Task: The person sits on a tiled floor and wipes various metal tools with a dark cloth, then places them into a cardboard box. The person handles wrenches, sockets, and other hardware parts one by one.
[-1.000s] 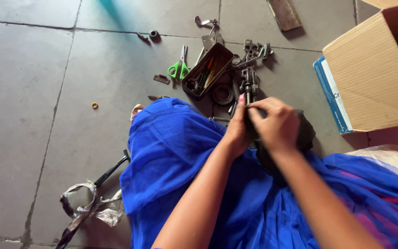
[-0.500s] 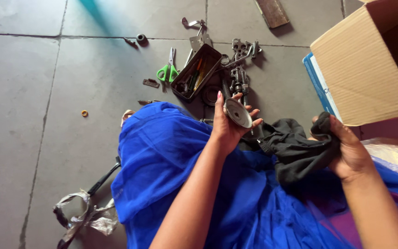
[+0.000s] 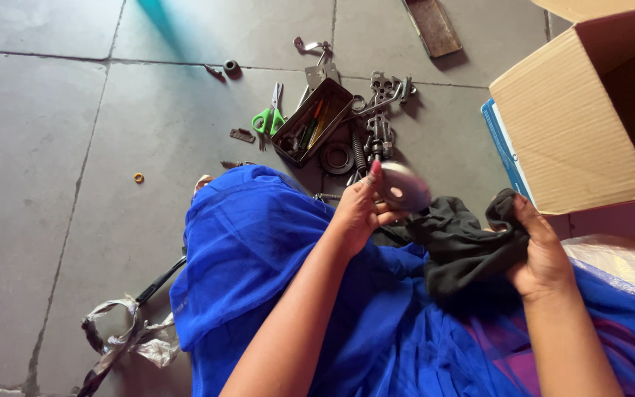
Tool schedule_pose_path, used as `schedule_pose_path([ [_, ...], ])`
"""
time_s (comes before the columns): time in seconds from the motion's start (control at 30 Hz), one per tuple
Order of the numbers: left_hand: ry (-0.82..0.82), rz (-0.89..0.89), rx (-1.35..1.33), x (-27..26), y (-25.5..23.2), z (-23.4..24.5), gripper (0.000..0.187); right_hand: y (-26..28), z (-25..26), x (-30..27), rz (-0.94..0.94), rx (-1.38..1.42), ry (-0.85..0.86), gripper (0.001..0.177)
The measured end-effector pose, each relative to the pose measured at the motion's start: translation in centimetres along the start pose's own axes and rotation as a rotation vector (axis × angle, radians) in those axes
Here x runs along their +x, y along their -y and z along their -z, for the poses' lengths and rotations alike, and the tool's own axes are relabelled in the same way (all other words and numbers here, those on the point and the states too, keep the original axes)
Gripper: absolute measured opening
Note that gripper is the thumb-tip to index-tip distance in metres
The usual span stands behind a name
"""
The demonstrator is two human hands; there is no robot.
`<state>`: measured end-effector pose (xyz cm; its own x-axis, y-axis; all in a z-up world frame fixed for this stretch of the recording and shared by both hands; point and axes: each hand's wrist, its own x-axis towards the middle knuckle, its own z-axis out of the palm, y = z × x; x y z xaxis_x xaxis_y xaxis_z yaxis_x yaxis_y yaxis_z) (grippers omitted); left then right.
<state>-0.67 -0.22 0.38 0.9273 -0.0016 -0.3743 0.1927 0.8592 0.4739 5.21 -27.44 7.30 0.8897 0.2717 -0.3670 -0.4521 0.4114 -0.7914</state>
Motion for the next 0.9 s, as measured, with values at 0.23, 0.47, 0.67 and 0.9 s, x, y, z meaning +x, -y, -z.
schedule_pose_path([
  [0.23,0.085,-0.111,0.079,0.6,1.0,0.6,0.027,-0.1,-7.1,-0.6,0.176,-0.282,-0.049,0.020],
  [0.47,0.040,-0.276,0.205,1.8,2.8,2.1,0.024,-5.7,-15.5,1.0,1.061,-1.593,0.192,0.024],
  [0.67,-0.002,-0.273,0.217,3.8,5.0,3.3,0.018,-5.1,-16.5,3.8,0.901,-1.520,-0.015,0.014],
  [0.9,0.046,-0.397,0.323,4.7,5.5,2.8,0.017,-6.0,-16.3,3.3,0.885,-1.557,0.025,0.021],
])
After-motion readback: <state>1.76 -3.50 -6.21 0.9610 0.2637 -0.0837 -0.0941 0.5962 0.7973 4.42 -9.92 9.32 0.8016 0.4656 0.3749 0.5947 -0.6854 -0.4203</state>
